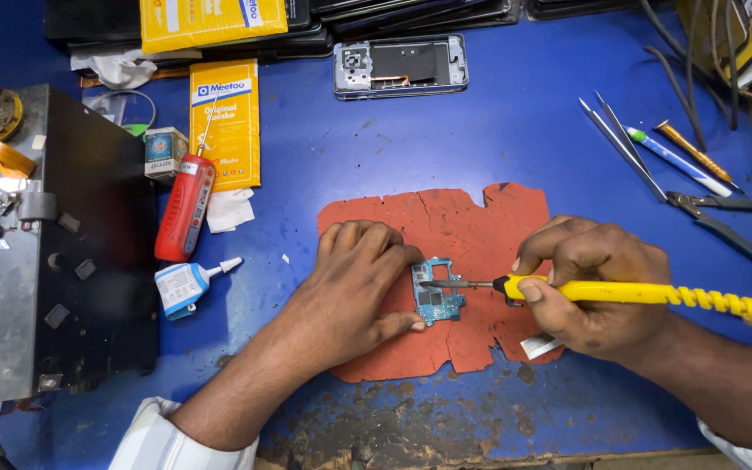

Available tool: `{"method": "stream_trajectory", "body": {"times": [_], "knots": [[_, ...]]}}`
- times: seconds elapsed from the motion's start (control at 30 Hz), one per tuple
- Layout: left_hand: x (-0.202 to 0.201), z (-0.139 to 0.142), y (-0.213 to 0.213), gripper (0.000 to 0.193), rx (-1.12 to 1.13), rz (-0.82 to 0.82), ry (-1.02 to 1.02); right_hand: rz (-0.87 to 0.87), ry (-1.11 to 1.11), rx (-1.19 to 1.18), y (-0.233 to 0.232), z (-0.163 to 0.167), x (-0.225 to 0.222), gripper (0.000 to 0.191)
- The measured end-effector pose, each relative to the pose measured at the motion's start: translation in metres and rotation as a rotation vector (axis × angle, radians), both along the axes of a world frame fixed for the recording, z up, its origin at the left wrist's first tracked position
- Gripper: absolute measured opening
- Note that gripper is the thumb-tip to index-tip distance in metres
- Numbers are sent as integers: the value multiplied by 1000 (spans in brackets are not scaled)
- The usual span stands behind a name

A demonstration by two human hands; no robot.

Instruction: The person uses a soldering iron to apply heat to a small blue circuit board held on a red mat. The person repeatedly touches the iron tip to different points on the board while stabilizing it with the other hand.

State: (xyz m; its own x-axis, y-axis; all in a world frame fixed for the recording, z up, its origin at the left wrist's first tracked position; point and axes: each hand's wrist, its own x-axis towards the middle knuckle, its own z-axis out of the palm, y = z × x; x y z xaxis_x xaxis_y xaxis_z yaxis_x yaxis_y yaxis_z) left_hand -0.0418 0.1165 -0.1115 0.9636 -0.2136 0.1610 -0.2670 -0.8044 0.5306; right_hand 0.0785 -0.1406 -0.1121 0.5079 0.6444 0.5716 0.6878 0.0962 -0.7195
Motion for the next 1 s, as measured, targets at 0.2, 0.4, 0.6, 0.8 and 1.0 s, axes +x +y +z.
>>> {"method": "stream_trajectory", "body": {"times": [0.2,0.4,0.6,0.8,1.0], "knots": [[1,1,1,72,7,-4,7,-16,-9,-16,0,1,1,26],[1,0,0,72,12,2,20,-23,-26,-21,0,0,1,25],[1,0,0,72,14,6,13,4,-25,1,-1,0,1,25],[1,1,-1,72,16,4,27,0,-23,-19,-1,2,1,25],[1,3,-1,71,11,10,23,-6,-21,-24,-2,5,2,26]]}}
